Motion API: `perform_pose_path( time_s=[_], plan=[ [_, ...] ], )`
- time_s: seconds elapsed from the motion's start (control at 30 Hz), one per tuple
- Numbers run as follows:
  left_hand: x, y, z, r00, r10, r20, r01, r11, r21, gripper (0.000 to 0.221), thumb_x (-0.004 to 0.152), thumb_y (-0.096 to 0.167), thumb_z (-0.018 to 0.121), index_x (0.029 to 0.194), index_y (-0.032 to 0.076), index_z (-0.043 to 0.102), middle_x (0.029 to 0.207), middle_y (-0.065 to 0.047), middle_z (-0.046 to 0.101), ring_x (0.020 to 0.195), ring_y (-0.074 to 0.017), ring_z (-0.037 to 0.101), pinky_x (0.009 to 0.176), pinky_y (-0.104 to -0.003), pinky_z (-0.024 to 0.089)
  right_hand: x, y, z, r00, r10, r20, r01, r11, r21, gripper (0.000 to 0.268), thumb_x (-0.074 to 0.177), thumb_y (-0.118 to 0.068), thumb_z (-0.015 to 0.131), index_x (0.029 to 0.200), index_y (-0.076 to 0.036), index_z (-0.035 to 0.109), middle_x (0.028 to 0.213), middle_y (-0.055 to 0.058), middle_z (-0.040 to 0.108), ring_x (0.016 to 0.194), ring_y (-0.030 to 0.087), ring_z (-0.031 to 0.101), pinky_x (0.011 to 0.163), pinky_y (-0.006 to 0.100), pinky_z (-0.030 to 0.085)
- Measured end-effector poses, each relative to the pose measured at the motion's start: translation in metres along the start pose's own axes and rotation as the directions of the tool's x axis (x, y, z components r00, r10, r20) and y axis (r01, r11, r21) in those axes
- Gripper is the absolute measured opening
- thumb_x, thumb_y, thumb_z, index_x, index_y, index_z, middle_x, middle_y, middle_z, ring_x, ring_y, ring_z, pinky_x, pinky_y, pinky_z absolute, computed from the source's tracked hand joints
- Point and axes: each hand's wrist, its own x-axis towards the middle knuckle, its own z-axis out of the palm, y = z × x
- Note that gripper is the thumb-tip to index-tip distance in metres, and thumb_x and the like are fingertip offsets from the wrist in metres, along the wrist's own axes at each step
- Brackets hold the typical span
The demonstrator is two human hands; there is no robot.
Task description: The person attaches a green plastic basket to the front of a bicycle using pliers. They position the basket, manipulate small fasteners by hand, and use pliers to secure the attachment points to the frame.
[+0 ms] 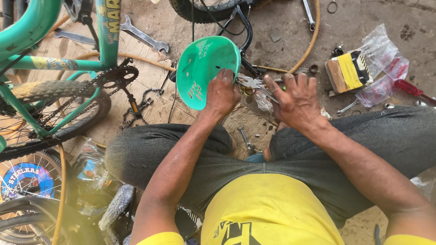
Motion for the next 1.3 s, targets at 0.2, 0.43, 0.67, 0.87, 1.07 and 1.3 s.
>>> perform_pose_path(
  time_s=[0.2, 0.43, 0.67, 0.87, 1.07, 1.3],
  plan=[
    [-0.005, 0.000, 0.003, 0.999, 0.045, 0.024, -0.044, 0.999, -0.022, 0.025, 0.079, 0.005, 0.069, 0.101, -0.002, 0.060, 0.105, -0.028, 0.064, 0.086, -0.0489, 0.065, 0.074, -0.058, 0.051, 0.006, 0.010, 0.001, 0.930, 0.054, 0.364, -0.321, 0.607, 0.728, 0.062, 0.086, -0.039, 0.082, 0.142, -0.024, 0.061, 0.122, 0.015, 0.061, 0.106, 0.026, 0.055, 0.089, 0.042, 0.041],
    [-0.002, -0.002, 0.003, 0.998, 0.062, -0.019, -0.062, 0.998, -0.008, 0.024, 0.080, 0.002, 0.066, 0.102, -0.001, 0.059, 0.104, -0.025, 0.063, 0.089, -0.0474, 0.066, 0.078, -0.057, 0.052, 0.001, 0.007, 0.006, 0.988, 0.026, 0.151, -0.077, 0.935, 0.347, 0.067, 0.089, -0.036, 0.079, 0.150, -0.023, 0.055, 0.110, 0.018, 0.064, 0.097, 0.034, 0.062, 0.085, 0.050, 0.049],
    [0.001, 0.000, 0.006, 0.995, 0.101, 0.020, -0.101, 0.994, 0.032, 0.029, 0.076, -0.001, 0.065, 0.104, 0.000, 0.059, 0.106, -0.024, 0.062, 0.092, -0.0452, 0.065, 0.078, -0.055, 0.053, 0.004, 0.013, 0.007, 0.967, 0.180, 0.182, -0.247, 0.842, 0.480, 0.063, 0.085, -0.033, 0.079, 0.145, -0.025, 0.062, 0.113, 0.013, 0.068, 0.104, 0.035, 0.064, 0.089, 0.050, 0.050],
    [0.001, -0.003, 0.000, 0.962, 0.223, -0.160, -0.229, 0.973, -0.021, 0.031, 0.077, 0.001, 0.068, 0.108, -0.001, 0.059, 0.110, -0.027, 0.060, 0.093, -0.0469, 0.063, 0.079, -0.055, 0.052, -0.005, 0.017, 0.037, 0.960, -0.218, -0.176, 0.250, 0.950, 0.187, 0.069, 0.070, -0.047, 0.073, 0.137, -0.036, 0.059, 0.129, 0.014, 0.065, 0.113, 0.038, 0.059, 0.094, 0.051, 0.047],
    [-0.001, 0.005, 0.003, 0.986, 0.156, -0.051, -0.155, 0.987, 0.032, 0.021, 0.082, 0.001, 0.068, 0.101, 0.001, 0.058, 0.103, -0.023, 0.060, 0.091, -0.0452, 0.064, 0.078, -0.055, 0.052, -0.007, 0.010, 0.034, 0.993, 0.076, -0.095, -0.036, 0.930, 0.365, 0.067, 0.086, -0.029, 0.079, 0.150, -0.023, 0.058, 0.103, 0.016, 0.062, 0.094, 0.035, 0.062, 0.079, 0.051, 0.050],
    [-0.010, 0.008, -0.006, 0.959, 0.248, -0.135, -0.254, 0.967, -0.034, 0.024, 0.079, -0.001, 0.067, 0.100, 0.000, 0.056, 0.100, -0.024, 0.058, 0.088, -0.0447, 0.063, 0.076, -0.054, 0.052, -0.007, 0.001, 0.003, 0.998, 0.057, 0.016, -0.057, 0.859, 0.508, 0.068, 0.082, -0.039, 0.080, 0.144, -0.021, 0.058, 0.095, 0.016, 0.063, 0.087, 0.030, 0.062, 0.074, 0.047, 0.053]
  ],
)
